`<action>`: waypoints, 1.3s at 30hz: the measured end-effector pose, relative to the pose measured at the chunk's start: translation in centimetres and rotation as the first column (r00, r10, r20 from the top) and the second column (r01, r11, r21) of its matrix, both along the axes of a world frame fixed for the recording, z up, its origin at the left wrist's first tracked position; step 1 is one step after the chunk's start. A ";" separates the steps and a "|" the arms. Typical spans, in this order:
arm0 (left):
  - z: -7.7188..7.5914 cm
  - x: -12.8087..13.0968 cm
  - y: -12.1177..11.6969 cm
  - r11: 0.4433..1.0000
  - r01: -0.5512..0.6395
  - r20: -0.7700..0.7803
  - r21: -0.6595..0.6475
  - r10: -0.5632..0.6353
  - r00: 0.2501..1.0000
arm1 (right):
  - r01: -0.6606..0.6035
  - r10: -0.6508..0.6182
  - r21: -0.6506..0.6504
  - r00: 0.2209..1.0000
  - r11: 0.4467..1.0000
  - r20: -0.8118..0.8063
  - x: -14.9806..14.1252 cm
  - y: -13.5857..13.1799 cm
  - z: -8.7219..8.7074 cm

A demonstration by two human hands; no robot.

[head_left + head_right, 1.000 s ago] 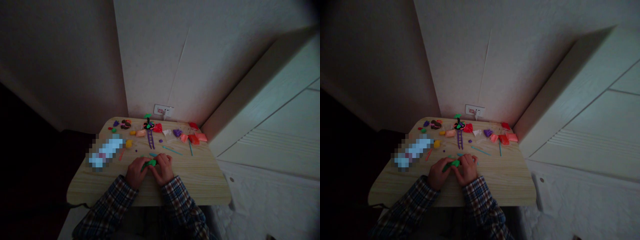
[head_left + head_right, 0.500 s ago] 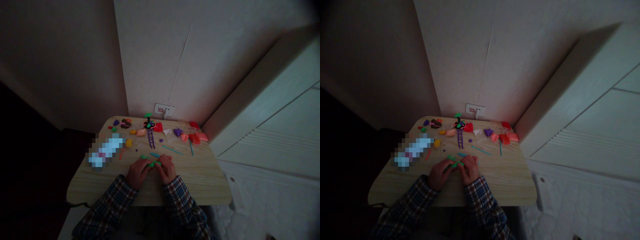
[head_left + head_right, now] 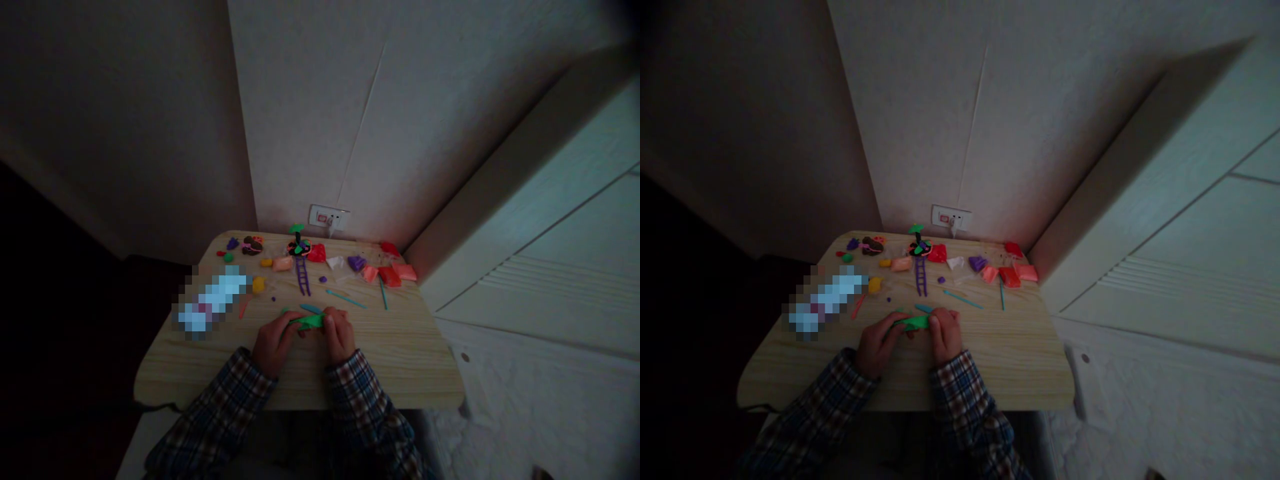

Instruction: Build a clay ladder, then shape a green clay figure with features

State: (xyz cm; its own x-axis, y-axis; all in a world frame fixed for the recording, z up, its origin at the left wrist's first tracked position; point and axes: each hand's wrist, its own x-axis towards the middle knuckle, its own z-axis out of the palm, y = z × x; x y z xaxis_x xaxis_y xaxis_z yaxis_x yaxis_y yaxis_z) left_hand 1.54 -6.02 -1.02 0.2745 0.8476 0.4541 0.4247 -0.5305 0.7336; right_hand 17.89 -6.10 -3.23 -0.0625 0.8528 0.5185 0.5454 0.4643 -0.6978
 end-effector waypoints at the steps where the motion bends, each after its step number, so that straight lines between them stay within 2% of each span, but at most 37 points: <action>1: 0.1 0.0 0.0 1.000 -0.006 0.015 -0.012 0.006 1.000 | 0.012 -0.012 -0.008 1.000 1.000 -0.015 0.1 0.1 -0.1; 5: 0.4 -0.2 0.0 0.999 -0.024 0.057 -0.048 0.027 0.998 | 0.037 -0.039 -0.033 0.998 0.999 -0.058 0.2 0.1 -0.3; 9: 0.3 -0.2 0.0 0.998 -0.056 0.040 -0.027 0.057 0.998 | 0.030 -0.033 -0.033 0.997 0.999 -0.073 0.2 -0.3 0.2; 14: -0.3 -0.2 0.2 0.991 -0.136 0.010 0.010 0.136 0.991 | -0.048 0.049 0.019 0.997 0.999 -0.064 0.1 -0.6 0.8; 17: -0.6 -0.1 0.2 0.989 -0.146 -0.004 0.038 0.146 0.989 | -0.091 0.093 0.038 0.994 0.995 -0.055 0.0 -0.5 0.8; 27: -0.6 0.0 0.0 0.993 -0.070 -0.036 0.090 0.073 0.997 | -0.064 0.064 0.045 0.998 0.997 0.009 -0.9 -0.2 1.0; 32: 0.0 -0.1 -0.3 1.000 -0.011 0.030 0.006 0.010 0.999 | 0.005 -0.005 0.014 1.000 1.000 0.014 -1.0 -0.2 0.0; 35: 0.3 -0.2 -0.4 0.998 0.065 0.066 0.000 -0.065 0.996 | 0.050 -0.050 0.059 0.999 0.997 0.002 -1.1 -0.2 -0.7; 39: 0.4 0.0 -0.4 0.996 0.089 0.030 -0.008 -0.089 0.996 | -0.012 0.007 0.090 0.998 0.996 0.059 -1.1 -0.2 -0.8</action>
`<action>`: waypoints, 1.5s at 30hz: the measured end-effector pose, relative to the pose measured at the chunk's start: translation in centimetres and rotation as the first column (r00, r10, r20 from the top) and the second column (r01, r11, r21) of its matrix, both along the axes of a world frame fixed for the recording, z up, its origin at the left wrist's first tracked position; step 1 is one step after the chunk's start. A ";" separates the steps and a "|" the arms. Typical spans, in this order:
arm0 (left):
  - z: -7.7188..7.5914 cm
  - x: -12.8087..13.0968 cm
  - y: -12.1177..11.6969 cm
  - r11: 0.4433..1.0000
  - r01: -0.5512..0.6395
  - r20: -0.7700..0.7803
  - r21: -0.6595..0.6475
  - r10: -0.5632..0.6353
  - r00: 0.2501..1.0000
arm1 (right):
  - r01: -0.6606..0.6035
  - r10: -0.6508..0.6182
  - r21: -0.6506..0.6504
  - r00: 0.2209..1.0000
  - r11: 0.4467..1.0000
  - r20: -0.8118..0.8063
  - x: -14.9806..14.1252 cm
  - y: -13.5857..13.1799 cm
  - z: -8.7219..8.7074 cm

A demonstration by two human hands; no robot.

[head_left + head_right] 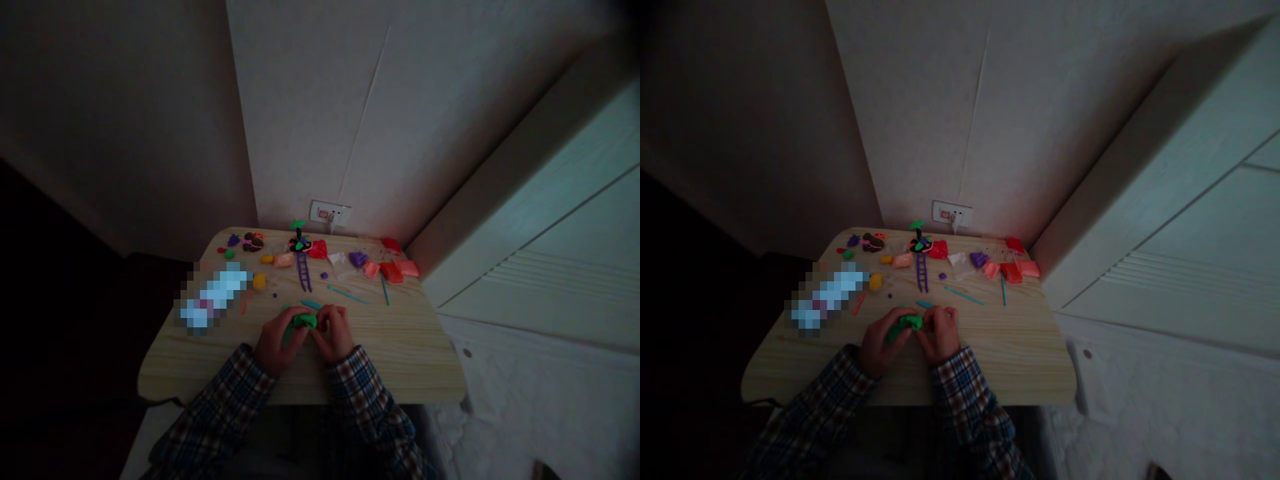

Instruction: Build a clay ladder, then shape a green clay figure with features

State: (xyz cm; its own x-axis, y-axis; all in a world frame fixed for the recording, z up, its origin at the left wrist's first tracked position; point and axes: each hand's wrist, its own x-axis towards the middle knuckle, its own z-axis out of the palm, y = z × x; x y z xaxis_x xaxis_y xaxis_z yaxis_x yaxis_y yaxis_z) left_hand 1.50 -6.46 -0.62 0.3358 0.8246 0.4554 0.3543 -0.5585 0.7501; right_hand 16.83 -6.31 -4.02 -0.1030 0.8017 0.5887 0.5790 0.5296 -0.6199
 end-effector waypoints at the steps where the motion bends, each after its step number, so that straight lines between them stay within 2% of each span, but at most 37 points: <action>1: 0.0 0.1 0.0 1.000 -0.008 -0.013 -0.002 0.008 1.000 | -0.020 0.020 0.002 1.000 1.000 0.012 0.0 0.0 0.1; 6: -0.3 0.3 0.0 0.997 -0.075 -0.041 0.005 0.076 0.996 | -0.063 0.063 0.002 0.997 0.998 0.032 -0.2 -0.1 0.7; 12: -0.6 0.3 0.0 0.993 -0.101 0.021 -0.058 0.102 0.995 | 0.002 -0.004 -0.067 0.999 0.998 -0.042 -0.4 -0.2 0.6; 17: -0.9 0.2 0.0 0.994 -0.068 0.050 -0.084 0.072 0.996 | -0.063 0.075 -0.136 0.994 0.989 0.082 0.2 0.0 0.7; 21: -0.9 0.3 0.1 0.990 -0.026 0.052 -0.138 0.034 0.998 | -0.085 0.096 -0.086 0.986 0.993 0.133 0.5 0.0 0.5; 24: -0.7 0.3 0.1 0.985 -0.039 0.025 -0.167 0.043 0.999 | -0.084 0.089 -0.039 0.985 0.996 0.150 0.5 0.0 0.4; 33: -0.4 0.3 0.0 0.993 -0.117 -0.064 -0.027 0.115 0.991 | -0.044 0.042 0.010 0.989 0.999 0.144 0.2 -0.4 0.7; 38: -0.2 0.3 0.0 0.994 -0.104 -0.109 0.021 0.106 0.988 | -0.022 0.013 0.063 0.989 0.998 0.148 -0.3 -0.6 0.8; 45: -0.4 0.1 0.0 0.993 -0.092 -0.092 0.078 0.100 0.991 | -0.032 0.004 0.149 0.983 0.988 0.186 -0.5 -0.6 0.9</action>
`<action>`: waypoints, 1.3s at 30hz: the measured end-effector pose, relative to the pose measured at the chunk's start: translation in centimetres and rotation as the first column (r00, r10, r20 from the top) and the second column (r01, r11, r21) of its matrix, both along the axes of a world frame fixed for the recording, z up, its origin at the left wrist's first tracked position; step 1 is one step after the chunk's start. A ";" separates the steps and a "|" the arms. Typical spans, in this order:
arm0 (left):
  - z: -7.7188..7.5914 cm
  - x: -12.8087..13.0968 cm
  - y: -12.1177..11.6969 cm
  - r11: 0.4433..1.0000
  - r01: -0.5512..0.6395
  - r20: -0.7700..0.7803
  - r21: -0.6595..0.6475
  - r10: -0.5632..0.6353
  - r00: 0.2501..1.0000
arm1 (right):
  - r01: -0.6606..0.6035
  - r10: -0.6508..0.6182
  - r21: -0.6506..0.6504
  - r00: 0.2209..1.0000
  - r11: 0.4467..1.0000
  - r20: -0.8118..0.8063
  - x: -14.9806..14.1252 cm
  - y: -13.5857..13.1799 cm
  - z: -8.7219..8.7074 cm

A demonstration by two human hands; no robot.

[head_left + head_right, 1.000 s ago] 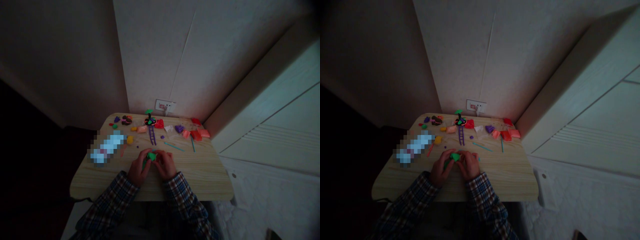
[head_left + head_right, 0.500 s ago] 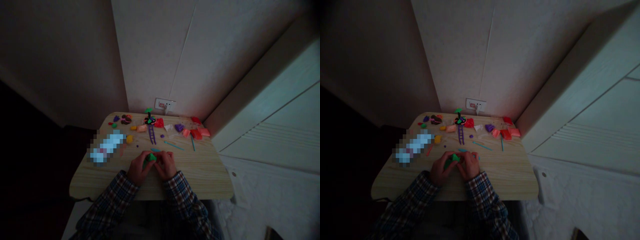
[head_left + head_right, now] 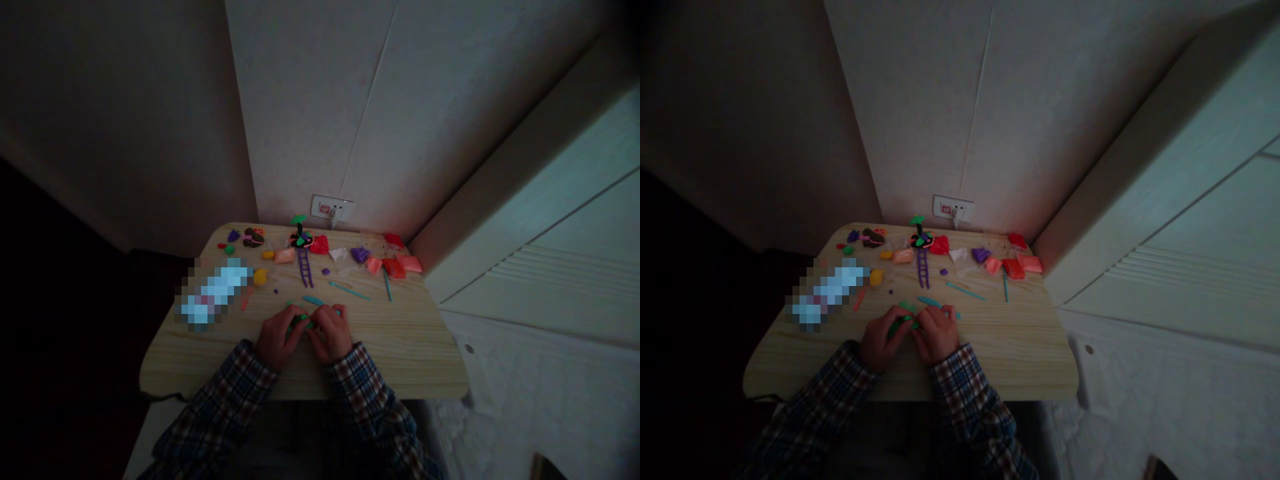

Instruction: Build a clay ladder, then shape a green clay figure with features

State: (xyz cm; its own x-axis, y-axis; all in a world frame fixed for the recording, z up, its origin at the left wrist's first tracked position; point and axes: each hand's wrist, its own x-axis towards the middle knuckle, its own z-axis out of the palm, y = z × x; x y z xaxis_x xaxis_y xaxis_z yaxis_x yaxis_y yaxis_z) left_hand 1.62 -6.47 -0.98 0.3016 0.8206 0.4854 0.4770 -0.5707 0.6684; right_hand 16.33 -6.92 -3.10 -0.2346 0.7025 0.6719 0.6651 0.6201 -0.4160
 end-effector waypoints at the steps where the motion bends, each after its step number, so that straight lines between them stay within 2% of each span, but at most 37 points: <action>1: 0.0 0.0 0.0 1.000 0.000 0.005 0.003 0.000 1.000 | 0.004 -0.004 0.011 1.000 1.000 0.016 0.0 0.0 0.0; 8: -0.2 -0.1 0.2 0.999 -0.017 0.067 -0.034 0.019 0.998 | 0.009 -0.014 0.065 0.998 0.998 0.065 0.1 -0.1 0.2; 13: -0.4 -0.2 0.3 0.996 -0.004 0.120 -0.093 0.016 0.993 | 0.036 -0.035 0.097 0.999 0.995 -0.018 0.3 0.1 0.3; 17: -0.3 -0.2 0.2 0.990 -0.018 0.140 -0.140 0.038 0.989 | 0.026 -0.023 0.024 0.994 0.999 -0.104 0.7 0.2 0.4; 21: -0.1 -0.1 0.1 0.980 -0.053 0.147 -0.193 0.082 0.986 | -0.064 0.038 -0.111 0.974 0.992 -0.224 1.1 0.3 0.3; 23: 0.0 0.0 0.2 0.973 -0.081 0.143 -0.217 0.114 0.983 | -0.101 0.065 -0.134 0.966 0.986 -0.250 1.1 0.3 0.2; 31: 0.0 0.0 0.0 0.970 -0.146 0.052 -0.196 0.159 0.986 | -0.170 0.109 -0.230 0.960 0.958 -0.257 1.0 0.3 1.0; 36: 0.2 0.1 -0.2 0.979 -0.126 0.034 -0.160 0.133 0.991 | -0.175 0.121 -0.269 0.971 0.947 -0.207 0.7 0.3 1.3; 39: 0.0 -0.1 -0.2 0.989 -0.061 0.067 -0.132 0.071 0.995 | -0.179 0.144 -0.257 0.979 0.950 -0.147 0.4 0.3 1.0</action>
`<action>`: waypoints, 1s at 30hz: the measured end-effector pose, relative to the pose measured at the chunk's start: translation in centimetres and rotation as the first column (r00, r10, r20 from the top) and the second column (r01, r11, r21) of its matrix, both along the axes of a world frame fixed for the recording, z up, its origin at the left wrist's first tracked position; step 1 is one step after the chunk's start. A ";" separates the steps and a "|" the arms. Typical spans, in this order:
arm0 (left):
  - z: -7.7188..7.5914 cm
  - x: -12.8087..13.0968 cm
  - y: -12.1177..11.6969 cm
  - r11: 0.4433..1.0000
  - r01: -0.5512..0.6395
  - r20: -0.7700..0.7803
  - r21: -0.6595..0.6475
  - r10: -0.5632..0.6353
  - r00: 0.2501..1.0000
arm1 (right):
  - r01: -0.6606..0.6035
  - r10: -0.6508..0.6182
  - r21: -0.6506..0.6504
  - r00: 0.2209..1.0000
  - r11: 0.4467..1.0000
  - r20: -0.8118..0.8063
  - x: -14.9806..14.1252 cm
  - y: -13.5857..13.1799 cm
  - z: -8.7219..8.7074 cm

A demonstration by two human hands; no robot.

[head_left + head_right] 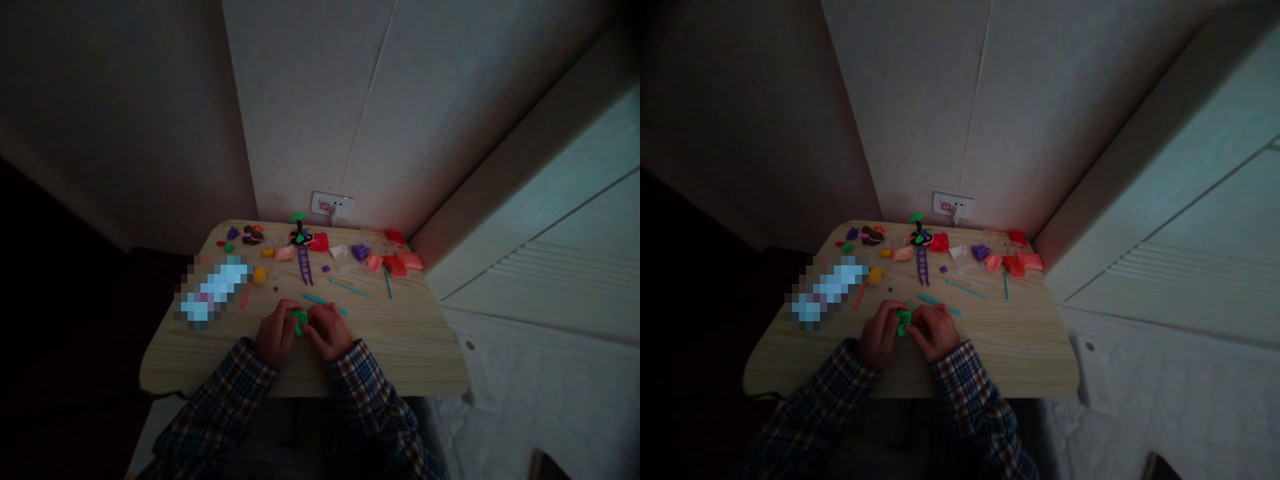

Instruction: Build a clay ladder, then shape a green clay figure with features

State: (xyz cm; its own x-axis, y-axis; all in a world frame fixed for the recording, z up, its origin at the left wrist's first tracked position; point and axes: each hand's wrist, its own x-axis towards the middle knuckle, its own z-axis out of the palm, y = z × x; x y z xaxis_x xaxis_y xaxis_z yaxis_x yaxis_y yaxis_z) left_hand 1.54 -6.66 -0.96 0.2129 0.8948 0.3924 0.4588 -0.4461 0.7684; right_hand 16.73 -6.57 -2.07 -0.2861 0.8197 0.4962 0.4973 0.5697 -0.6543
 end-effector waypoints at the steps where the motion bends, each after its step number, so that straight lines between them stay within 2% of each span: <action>1: -0.1 -0.1 0.0 0.999 0.030 0.015 0.017 -0.030 0.999 | -0.005 0.005 0.008 1.000 1.000 0.017 -0.1 0.0 -0.1; 6: -0.9 -0.2 0.1 0.988 0.137 0.022 0.067 -0.139 0.990 | -0.041 0.039 0.035 0.998 0.999 0.056 0.1 0.2 -0.4; 11: -0.6 0.1 0.0 0.991 0.126 -0.036 0.039 -0.124 0.992 | -0.059 0.058 0.015 0.998 0.998 0.035 0.5 0.4 -0.6; 17: -0.6 0.1 0.3 0.976 0.099 -0.077 0.192 -0.086 0.993 | -0.049 0.049 -0.006 0.999 0.999 0.005 0.6 0.6 -0.6; 24: -1.0 0.0 0.8 0.952 0.124 -0.081 0.278 -0.106 0.991 | -0.069 0.068 -0.011 0.995 0.998 -0.075 0.7 0.6 0.0; 30: -0.8 -0.1 0.7 0.940 0.192 -0.097 0.283 -0.172 0.980 | -0.063 0.062 -0.005 0.996 0.998 -0.071 0.8 0.7 -0.5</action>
